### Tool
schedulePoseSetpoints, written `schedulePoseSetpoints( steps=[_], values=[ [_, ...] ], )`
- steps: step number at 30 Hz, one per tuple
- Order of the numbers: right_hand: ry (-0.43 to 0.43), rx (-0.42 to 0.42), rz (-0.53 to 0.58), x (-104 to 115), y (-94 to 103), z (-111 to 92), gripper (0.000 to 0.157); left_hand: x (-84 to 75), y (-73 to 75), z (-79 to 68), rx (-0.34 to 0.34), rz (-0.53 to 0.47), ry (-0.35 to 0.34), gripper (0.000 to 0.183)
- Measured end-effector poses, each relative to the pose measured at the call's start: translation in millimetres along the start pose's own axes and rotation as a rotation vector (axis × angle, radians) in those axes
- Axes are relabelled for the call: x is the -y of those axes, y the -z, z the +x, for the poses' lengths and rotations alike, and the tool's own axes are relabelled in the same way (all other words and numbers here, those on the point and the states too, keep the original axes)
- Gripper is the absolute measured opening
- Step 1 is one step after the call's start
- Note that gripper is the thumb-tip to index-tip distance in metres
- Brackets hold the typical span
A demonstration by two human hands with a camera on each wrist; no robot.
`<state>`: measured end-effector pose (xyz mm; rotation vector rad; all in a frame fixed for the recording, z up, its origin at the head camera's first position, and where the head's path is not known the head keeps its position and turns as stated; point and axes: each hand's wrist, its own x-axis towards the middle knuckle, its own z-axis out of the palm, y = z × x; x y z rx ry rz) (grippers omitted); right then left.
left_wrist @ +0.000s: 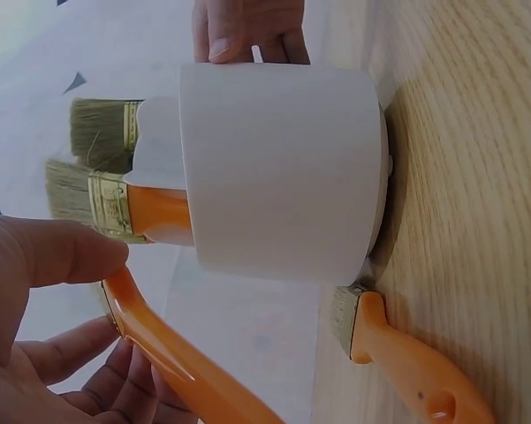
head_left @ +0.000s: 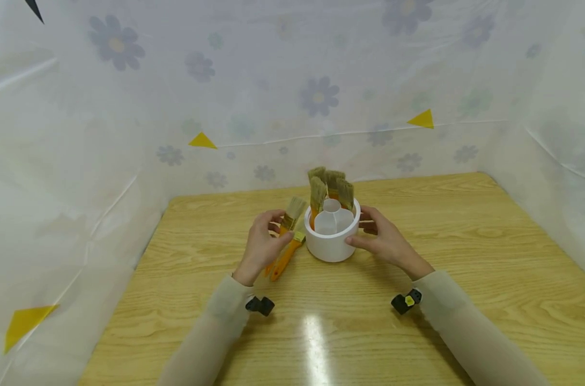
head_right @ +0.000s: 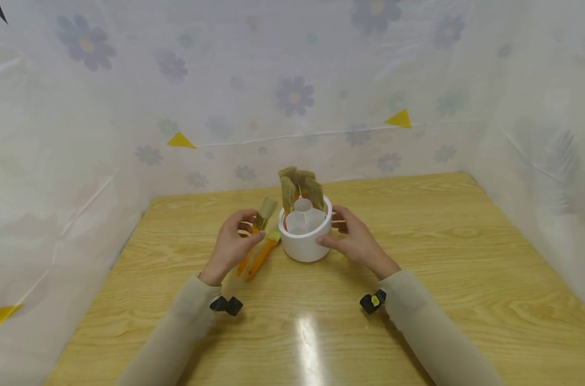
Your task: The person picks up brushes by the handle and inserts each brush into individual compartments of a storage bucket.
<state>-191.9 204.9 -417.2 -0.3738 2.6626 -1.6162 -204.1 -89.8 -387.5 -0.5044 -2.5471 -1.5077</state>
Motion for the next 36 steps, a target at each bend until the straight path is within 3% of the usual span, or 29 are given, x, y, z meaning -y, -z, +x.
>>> schedulePoseSetpoints(
  steps=[21, 36],
  values=[
    [-0.01, 0.005, 0.013, 1, 0.2, 0, 0.087, -7.6, -0.1, -3.3, -0.036, -0.033, -0.014, 0.045],
    [0.022, -0.004, -0.027, 0, 0.7, 1, 0.083, -18.2, -3.1, -6.0, -0.086, -0.092, -0.09, 0.045]
  ],
)
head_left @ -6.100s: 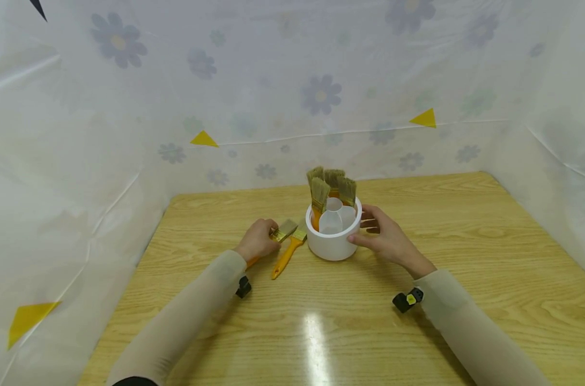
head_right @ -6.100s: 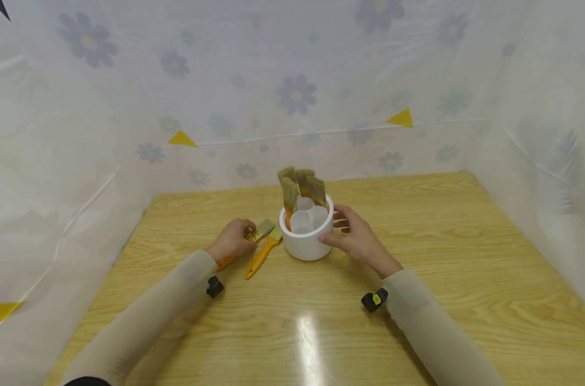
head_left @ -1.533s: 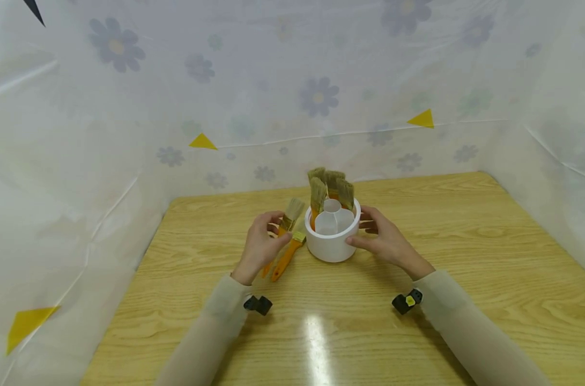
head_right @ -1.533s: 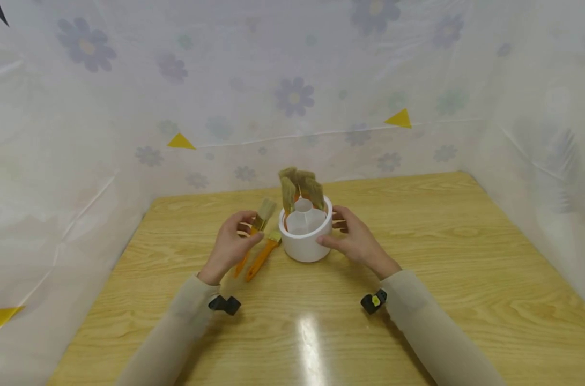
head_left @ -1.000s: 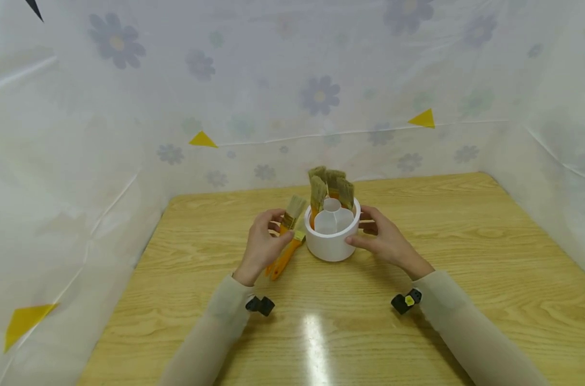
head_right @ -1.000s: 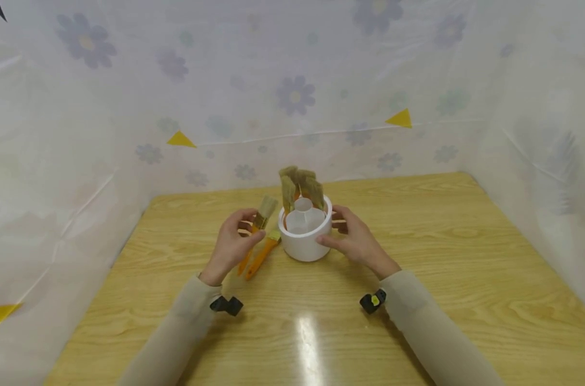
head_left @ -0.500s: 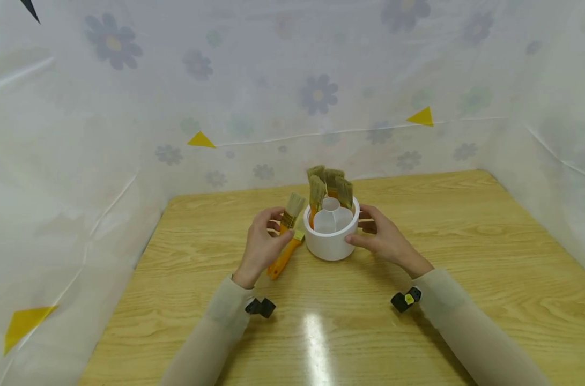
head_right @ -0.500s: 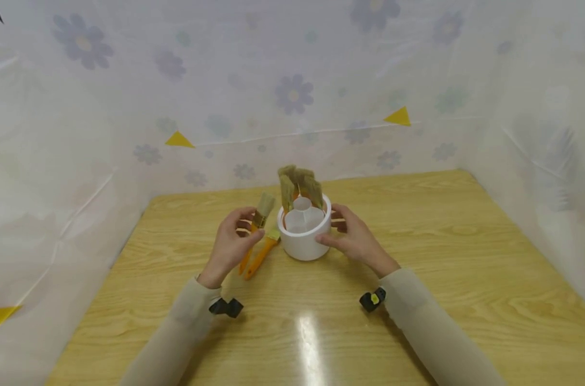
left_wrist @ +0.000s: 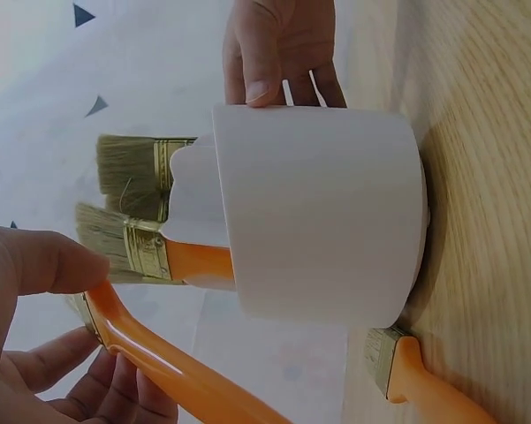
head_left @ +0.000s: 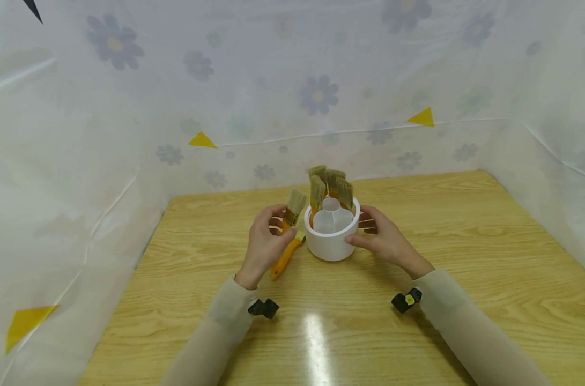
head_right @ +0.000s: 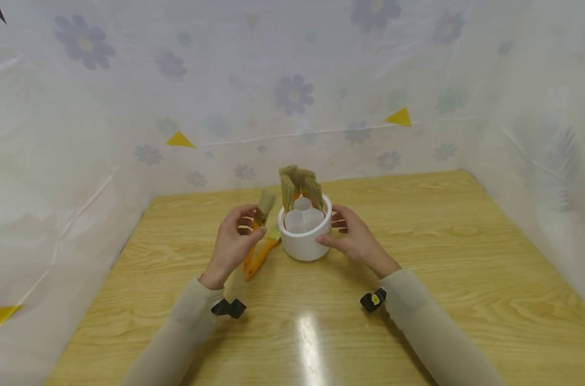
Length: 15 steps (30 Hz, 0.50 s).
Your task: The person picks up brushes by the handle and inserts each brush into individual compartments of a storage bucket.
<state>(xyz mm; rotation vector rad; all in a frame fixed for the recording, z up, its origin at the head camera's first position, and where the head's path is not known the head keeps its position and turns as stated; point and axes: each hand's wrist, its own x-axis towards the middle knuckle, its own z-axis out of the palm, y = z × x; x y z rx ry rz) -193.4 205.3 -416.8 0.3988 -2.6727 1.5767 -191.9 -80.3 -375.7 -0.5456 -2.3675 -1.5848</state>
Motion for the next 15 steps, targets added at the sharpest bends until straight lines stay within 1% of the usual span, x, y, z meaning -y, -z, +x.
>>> schedulePoseSetpoints(
  steps=[8, 15],
  values=[
    [0.001, 0.008, 0.015, 2, 0.2, -2, 0.084, -7.5, -6.1, 2.5, -0.012, -0.029, -0.018, 0.045],
    [0.004, 0.013, 0.014, 2, 0.2, -2, 0.086, -10.3, -11.0, 5.5, -0.021, -0.07, -0.041, 0.045]
  ],
)
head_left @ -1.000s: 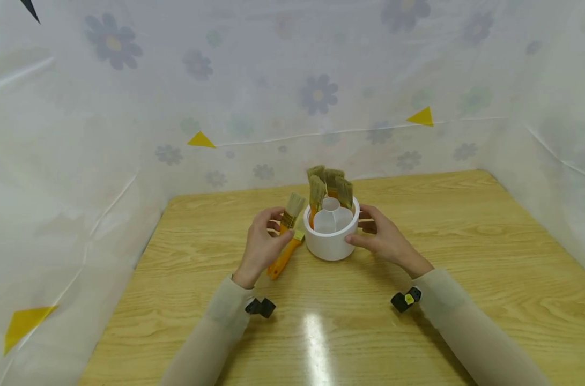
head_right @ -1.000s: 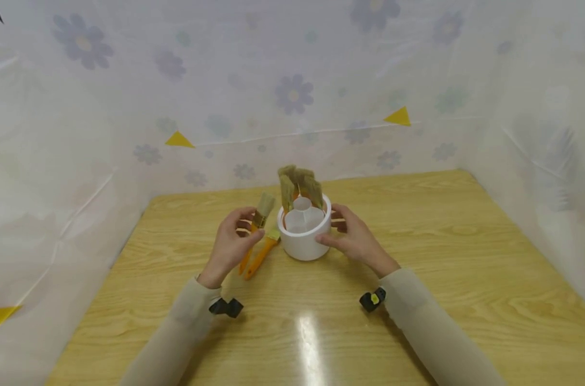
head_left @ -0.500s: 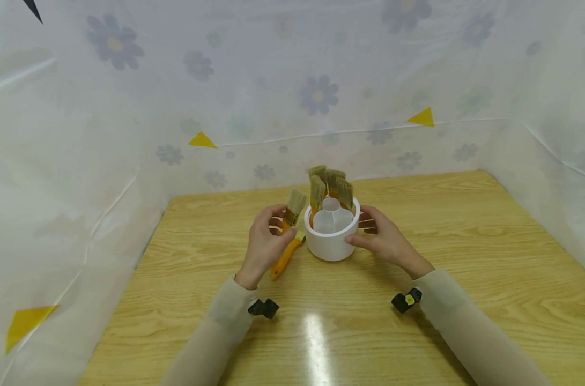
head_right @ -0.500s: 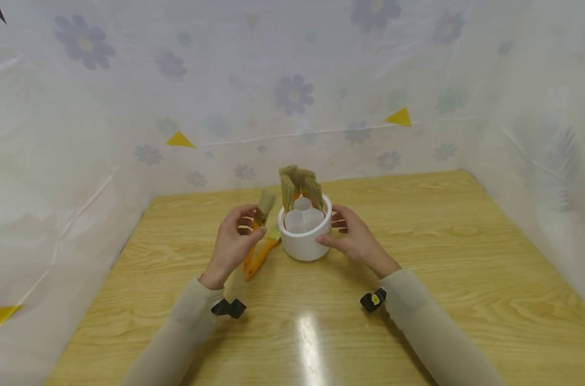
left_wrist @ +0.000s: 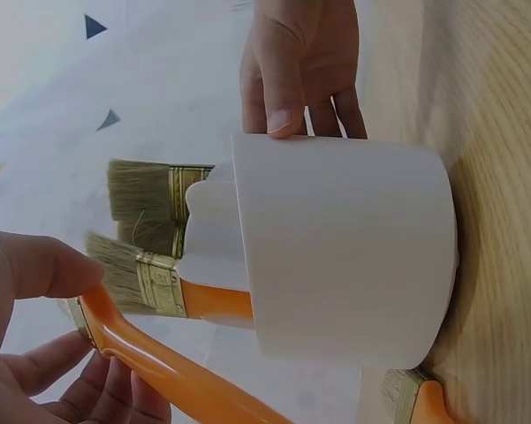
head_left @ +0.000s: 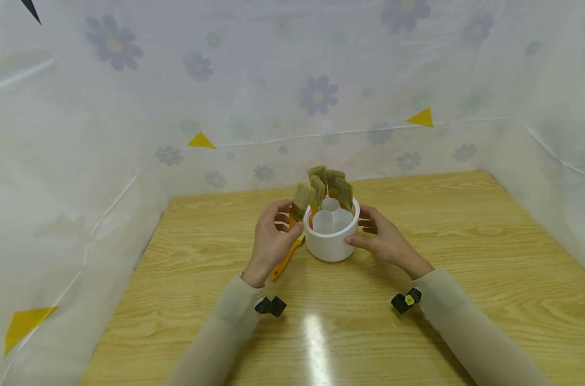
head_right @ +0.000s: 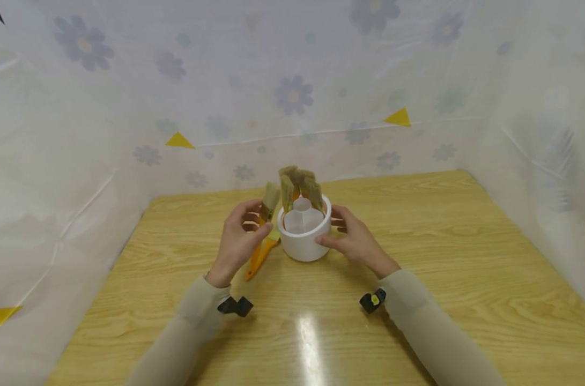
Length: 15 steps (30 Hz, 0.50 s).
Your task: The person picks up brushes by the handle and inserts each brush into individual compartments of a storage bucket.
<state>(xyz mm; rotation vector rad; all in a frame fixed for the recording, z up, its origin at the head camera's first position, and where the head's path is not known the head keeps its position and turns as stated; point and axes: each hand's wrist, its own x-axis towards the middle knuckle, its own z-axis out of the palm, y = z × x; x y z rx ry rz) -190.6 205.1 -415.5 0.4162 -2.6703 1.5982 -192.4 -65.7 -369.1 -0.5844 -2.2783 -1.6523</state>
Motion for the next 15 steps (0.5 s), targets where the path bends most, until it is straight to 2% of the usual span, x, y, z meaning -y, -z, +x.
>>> schedulePoseSetpoints(
  steps=[6, 12, 15],
  values=[
    [0.008, -0.005, -0.012, 1, 0.1, 0, 0.087, -6.4, -2.5, 2.0, -0.015, -0.029, 0.001, 0.047],
    [0.001, -0.014, -0.019, 1, 0.1, -1, 0.088, -38.7, 1.4, -3.3, -0.006, -0.04, -0.008, 0.044],
    [0.004, -0.016, -0.019, 2, -0.2, -1, 0.088, -44.0, 1.7, -4.4, -0.012, -0.034, -0.021, 0.042]
  ],
)
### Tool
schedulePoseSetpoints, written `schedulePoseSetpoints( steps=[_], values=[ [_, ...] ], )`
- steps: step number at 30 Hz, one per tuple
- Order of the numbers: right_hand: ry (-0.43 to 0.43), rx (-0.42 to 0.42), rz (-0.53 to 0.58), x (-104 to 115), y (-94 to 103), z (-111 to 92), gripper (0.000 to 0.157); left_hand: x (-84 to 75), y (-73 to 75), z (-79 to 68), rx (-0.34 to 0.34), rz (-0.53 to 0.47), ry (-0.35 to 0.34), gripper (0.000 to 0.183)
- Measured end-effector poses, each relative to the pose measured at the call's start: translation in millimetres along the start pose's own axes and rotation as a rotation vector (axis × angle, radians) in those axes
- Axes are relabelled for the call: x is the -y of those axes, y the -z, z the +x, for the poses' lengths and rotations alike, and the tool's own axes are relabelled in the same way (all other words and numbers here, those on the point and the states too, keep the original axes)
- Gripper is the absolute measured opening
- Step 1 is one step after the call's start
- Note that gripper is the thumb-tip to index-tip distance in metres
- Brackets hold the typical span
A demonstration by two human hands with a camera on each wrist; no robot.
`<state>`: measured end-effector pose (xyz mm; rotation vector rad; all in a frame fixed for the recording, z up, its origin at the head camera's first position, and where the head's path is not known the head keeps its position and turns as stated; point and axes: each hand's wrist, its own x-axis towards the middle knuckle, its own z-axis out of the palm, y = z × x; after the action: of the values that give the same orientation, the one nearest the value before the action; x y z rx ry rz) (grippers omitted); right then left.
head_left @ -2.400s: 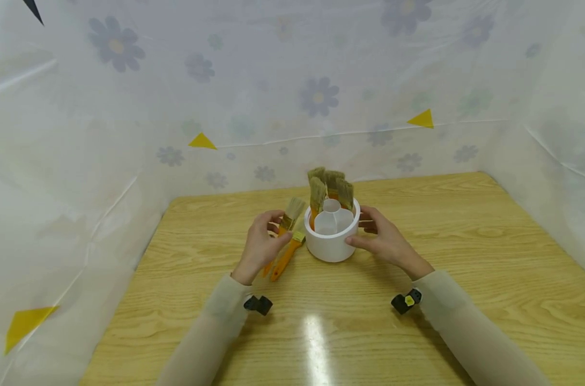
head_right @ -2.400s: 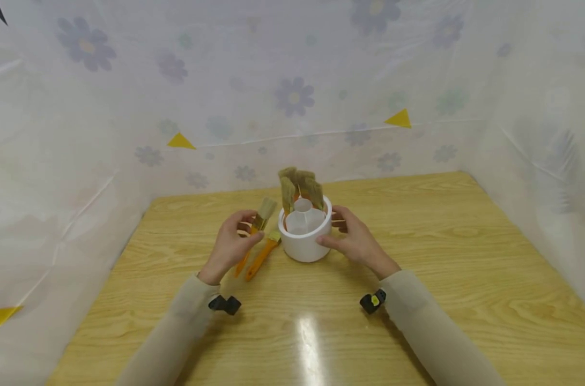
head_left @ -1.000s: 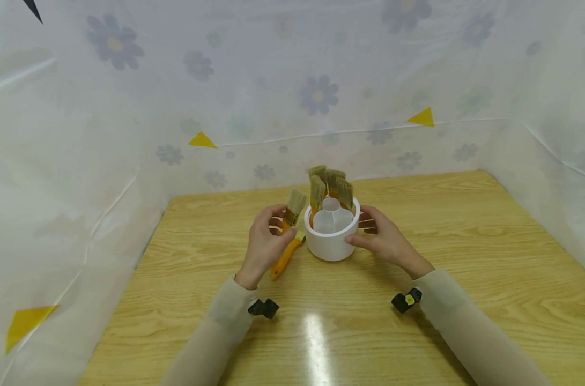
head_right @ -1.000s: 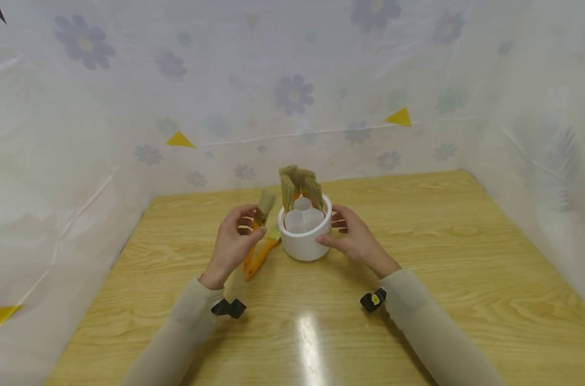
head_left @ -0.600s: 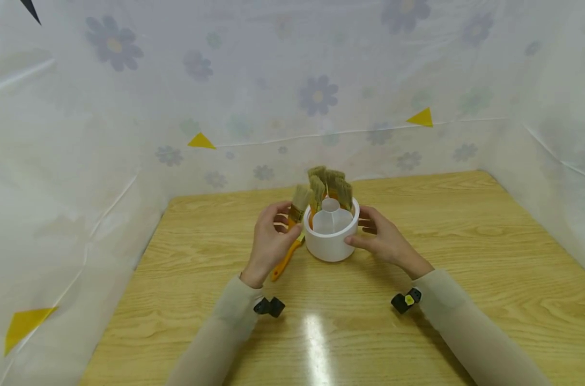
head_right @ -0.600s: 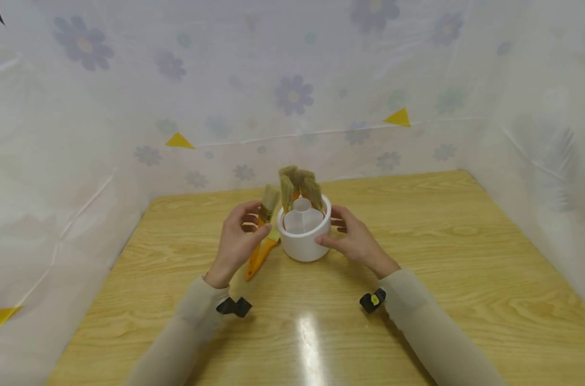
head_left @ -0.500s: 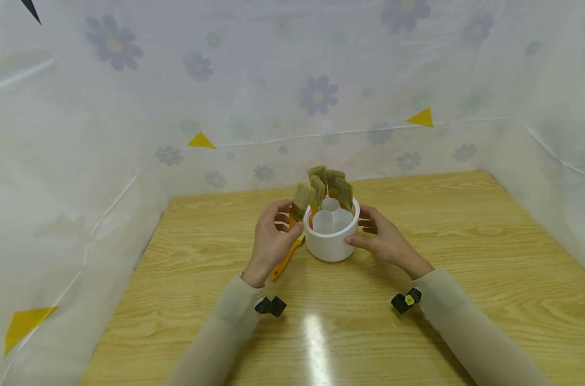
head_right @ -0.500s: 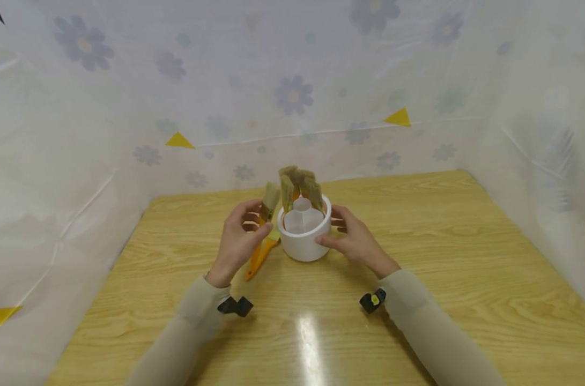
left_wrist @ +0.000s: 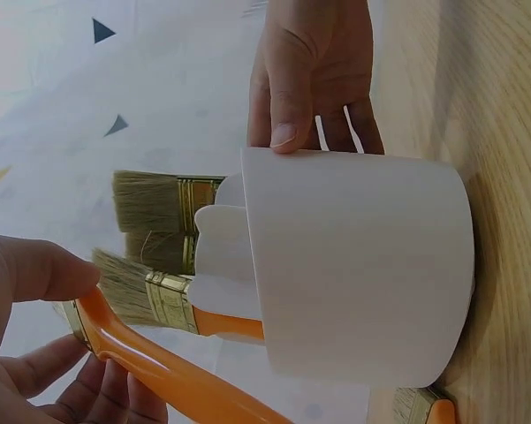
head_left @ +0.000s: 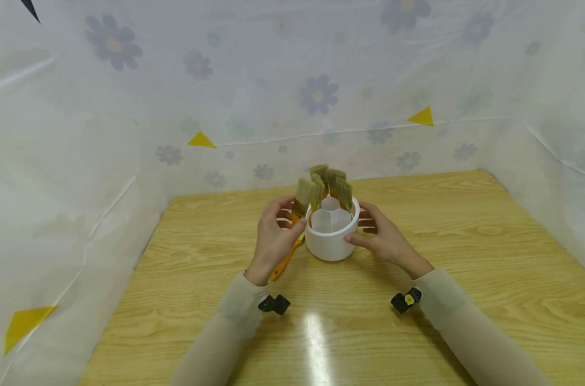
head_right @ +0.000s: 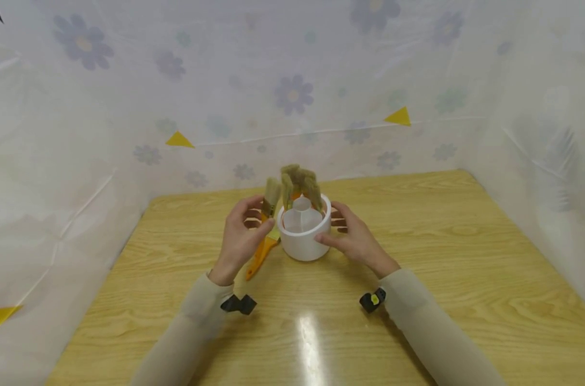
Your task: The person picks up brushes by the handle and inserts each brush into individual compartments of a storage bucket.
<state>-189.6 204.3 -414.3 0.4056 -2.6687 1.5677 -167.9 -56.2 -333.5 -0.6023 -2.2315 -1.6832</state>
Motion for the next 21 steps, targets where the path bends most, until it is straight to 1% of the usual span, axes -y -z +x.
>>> schedulePoseSetpoints(
  steps=[10, 13, 16, 21],
  values=[
    [0.002, -0.001, -0.005, 0, 0.2, 0, 0.088, -1.3, -3.3, 1.8, -0.01, -0.051, -0.023, 0.043],
    [0.014, 0.002, 0.003, -1, 0.4, 0, 0.087, -2.1, -4.1, 2.1, -0.015, -0.064, -0.026, 0.043],
    [0.02, 0.006, 0.013, 0, 0.1, 0, 0.086, 0.3, -5.3, 3.0, -0.015, -0.069, -0.029, 0.044],
    [0.014, 0.005, 0.015, 2, 0.6, -1, 0.086, 24.1, -11.6, 8.1, -0.022, -0.075, -0.043, 0.046]
  ],
)
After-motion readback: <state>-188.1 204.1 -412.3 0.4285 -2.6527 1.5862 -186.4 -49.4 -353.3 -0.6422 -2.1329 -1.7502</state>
